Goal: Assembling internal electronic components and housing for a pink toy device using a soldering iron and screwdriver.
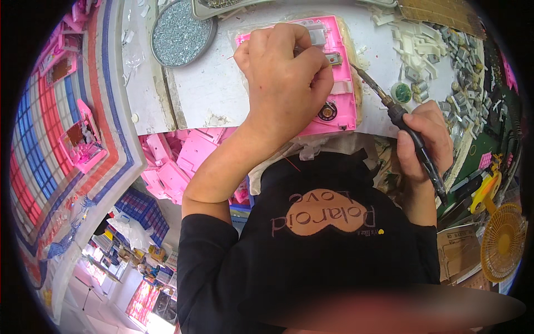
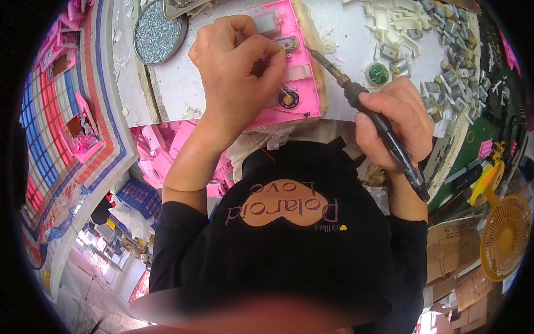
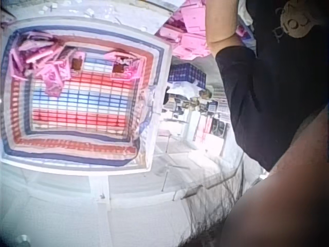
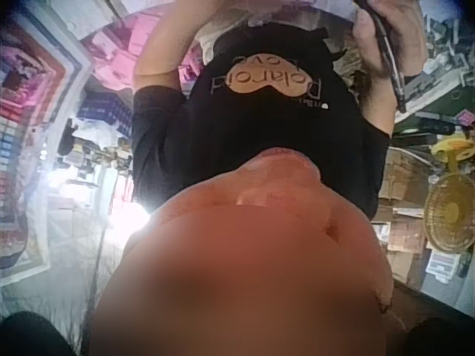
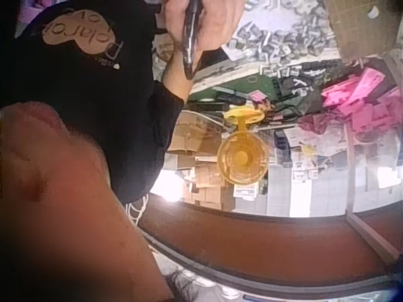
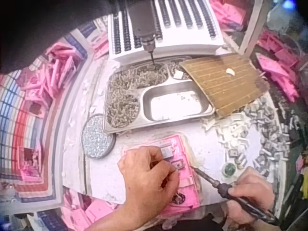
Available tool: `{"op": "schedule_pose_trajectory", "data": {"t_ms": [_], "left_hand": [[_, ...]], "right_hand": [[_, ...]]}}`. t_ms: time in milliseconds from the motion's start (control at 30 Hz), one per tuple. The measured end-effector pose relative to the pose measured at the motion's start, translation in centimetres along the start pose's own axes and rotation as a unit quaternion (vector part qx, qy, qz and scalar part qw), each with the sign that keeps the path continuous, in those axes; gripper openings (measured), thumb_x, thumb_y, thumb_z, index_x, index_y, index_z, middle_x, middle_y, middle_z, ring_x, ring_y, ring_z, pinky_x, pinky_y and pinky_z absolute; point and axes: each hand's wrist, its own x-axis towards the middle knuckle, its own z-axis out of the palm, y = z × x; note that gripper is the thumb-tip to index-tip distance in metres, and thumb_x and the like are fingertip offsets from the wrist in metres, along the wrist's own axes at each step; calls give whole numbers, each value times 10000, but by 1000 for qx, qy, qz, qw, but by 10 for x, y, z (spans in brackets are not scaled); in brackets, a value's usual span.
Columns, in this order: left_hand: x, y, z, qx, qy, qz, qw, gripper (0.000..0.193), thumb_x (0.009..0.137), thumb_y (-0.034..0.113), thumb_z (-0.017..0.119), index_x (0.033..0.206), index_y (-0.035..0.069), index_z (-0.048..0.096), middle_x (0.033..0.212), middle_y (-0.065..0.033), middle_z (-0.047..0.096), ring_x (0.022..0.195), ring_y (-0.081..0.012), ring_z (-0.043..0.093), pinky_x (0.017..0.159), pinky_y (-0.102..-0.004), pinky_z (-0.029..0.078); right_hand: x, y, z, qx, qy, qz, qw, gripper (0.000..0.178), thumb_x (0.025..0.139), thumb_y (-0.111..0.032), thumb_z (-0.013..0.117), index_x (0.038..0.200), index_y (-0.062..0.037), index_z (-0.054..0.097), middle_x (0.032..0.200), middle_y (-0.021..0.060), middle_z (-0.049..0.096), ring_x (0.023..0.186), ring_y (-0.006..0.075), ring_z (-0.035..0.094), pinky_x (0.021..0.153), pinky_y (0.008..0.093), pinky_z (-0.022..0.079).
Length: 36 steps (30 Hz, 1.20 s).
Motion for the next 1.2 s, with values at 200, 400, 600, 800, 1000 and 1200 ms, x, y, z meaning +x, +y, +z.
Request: {"op": "schedule_pose_trajectory", "data": {"t_ms": [200,400,600,800,1000,1200], "left_hand": [[-1,2,-5,1,-12,-6,1000,123,677,142,821,767,144,737,940,2,584,887,-214,539,829,-401,336],[-3,3,-10,-5,-19,-6,1000,149,712,155,842,841,144,768,946,5,608,886,-195,555,841,-386,338],[-4,1,-13,4,-5,28,1000,166,776,142,835,933,156,783,858,25,646,824,-169,576,838,-352,348],[0,-11,-6,-34,0,52,998,171,783,125,834,932,151,752,824,19,658,779,-174,597,841,-342,357],[7,-3,-6,29,-2,72,997,141,792,141,823,899,155,733,834,21,654,784,-173,593,843,-358,336],[5,-3,-2,33,10,80,996,152,782,145,824,901,161,730,833,26,640,770,-177,575,845,-369,330]], "right_hand": [[2,0,-6,4,5,-2,1000,283,776,15,738,1050,43,673,731,111,616,643,244,560,603,342,428],[4,-1,-6,-1,5,-2,1000,296,756,27,738,1045,39,676,725,100,613,637,246,559,600,342,426],[3,2,-5,3,5,-3,1000,315,758,29,742,1065,38,671,733,104,620,639,246,565,601,341,431],[5,7,-1,5,18,-3,1000,295,771,21,744,1058,40,677,750,112,631,641,244,565,600,341,432],[6,12,1,2,16,-1,1000,287,774,5,749,1049,45,680,747,105,619,638,237,555,589,333,423],[11,14,5,8,5,-9,1000,281,772,4,741,1043,44,679,742,104,610,635,235,550,586,332,419]]}}
